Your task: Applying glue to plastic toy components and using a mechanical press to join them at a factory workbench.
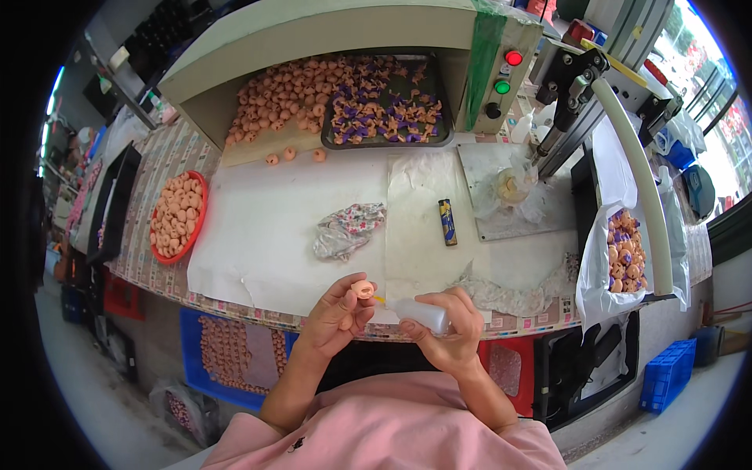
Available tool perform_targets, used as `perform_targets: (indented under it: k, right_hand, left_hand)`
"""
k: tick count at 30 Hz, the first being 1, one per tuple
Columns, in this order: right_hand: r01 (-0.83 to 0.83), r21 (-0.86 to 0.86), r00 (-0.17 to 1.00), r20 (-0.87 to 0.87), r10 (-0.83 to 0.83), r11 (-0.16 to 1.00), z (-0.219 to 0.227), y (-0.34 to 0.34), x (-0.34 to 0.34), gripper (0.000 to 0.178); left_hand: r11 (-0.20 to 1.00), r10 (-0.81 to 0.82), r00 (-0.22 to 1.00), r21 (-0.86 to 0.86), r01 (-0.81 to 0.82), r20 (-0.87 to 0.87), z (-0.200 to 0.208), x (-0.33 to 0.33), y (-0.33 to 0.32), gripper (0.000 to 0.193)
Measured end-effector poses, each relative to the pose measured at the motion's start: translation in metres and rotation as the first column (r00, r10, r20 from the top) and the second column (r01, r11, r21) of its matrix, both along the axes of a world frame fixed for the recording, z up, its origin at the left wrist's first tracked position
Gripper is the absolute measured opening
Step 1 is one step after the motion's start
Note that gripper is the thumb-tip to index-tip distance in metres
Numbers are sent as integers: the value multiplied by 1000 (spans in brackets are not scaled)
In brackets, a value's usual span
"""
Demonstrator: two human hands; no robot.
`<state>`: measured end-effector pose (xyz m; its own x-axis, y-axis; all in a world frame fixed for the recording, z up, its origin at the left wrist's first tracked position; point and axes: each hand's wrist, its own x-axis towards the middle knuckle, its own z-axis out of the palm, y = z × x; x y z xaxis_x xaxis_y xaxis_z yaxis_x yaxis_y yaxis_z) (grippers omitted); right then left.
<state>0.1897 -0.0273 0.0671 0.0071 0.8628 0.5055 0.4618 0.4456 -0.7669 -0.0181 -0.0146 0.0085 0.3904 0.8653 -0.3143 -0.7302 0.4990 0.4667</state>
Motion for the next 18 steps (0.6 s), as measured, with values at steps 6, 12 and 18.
perform_targets:
  k: [6, 12, 18]
  right_hand:
    - [17, -13, 1000, -14, -17, 1000, -2, 2, 3, 33]
    - [39, 7, 998, -44, -38, 999, -6, 6, 5, 32]
    - [19, -152, 999, -42, -26, 988, -22, 46, 1, 33]
  left_hand:
    - [1000, 3, 1000, 1, -3, 16, 2, 1, 1, 38]
    - [1000, 15, 999, 7, -16, 41, 2, 1, 1, 39]
    - [1000, 8, 1000, 4, -8, 27, 6, -2, -3, 39]
